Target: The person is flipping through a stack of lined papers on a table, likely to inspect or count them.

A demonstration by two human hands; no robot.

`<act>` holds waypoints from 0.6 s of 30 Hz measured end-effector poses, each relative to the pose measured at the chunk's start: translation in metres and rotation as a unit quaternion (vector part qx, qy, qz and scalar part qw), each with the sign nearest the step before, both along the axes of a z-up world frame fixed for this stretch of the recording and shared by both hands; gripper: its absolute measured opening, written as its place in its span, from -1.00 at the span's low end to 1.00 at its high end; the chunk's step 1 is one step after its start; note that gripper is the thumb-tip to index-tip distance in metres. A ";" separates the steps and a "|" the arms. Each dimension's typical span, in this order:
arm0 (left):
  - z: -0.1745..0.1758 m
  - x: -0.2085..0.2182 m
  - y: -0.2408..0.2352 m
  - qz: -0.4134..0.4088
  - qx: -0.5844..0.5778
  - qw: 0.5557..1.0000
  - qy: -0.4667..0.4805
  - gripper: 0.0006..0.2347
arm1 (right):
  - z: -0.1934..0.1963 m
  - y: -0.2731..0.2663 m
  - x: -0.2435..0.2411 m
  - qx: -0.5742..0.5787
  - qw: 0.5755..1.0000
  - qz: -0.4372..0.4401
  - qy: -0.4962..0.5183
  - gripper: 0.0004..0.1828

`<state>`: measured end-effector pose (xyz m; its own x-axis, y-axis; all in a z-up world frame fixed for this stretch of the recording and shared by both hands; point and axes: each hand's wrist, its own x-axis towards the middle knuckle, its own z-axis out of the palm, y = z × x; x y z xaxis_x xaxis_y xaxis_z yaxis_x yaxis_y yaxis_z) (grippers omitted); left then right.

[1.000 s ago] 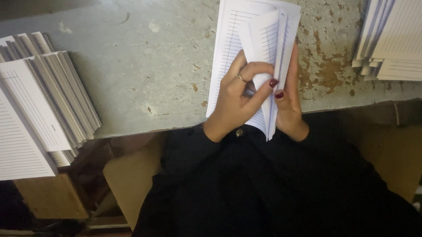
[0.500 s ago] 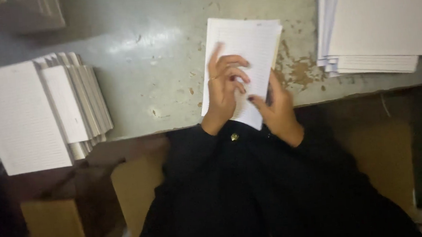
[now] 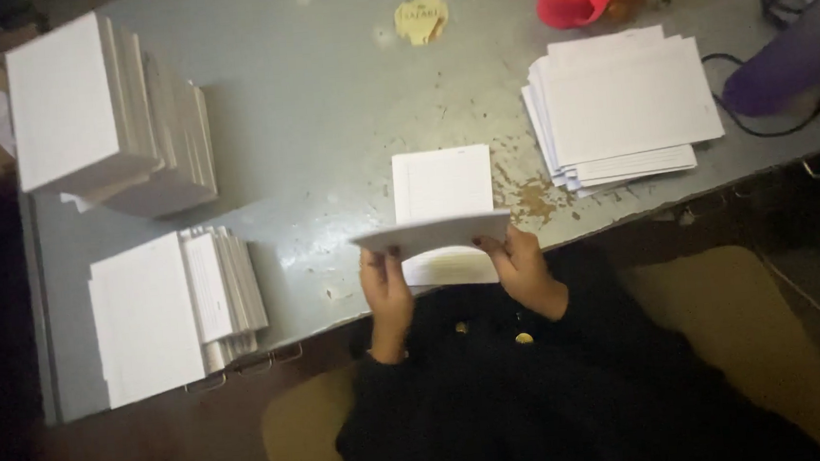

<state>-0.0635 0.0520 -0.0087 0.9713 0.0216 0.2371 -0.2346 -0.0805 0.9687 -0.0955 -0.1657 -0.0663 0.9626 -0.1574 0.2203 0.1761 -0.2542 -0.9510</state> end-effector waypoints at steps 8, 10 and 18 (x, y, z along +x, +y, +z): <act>-0.041 0.010 -0.020 0.007 0.093 0.995 -0.037 -0.66 | 0.039 -0.008 0.026 -0.114 0.984 -0.076 -0.110 -0.73; 0.010 0.002 -0.030 -0.072 0.129 0.989 -0.005 -0.63 | 0.088 -0.021 0.028 -0.137 0.971 -0.179 -0.079 -0.61; 0.028 0.023 -0.052 -0.078 0.236 0.968 -0.037 -0.69 | 0.098 -0.213 0.062 -0.194 0.954 -0.222 0.050 -0.52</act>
<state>-0.0407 -0.0001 0.0195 0.9338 -0.2519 0.2542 -0.3474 -0.4673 0.8130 -0.0338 -0.3784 0.0320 0.8396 -0.4796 0.2551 -0.1171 -0.6183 -0.7772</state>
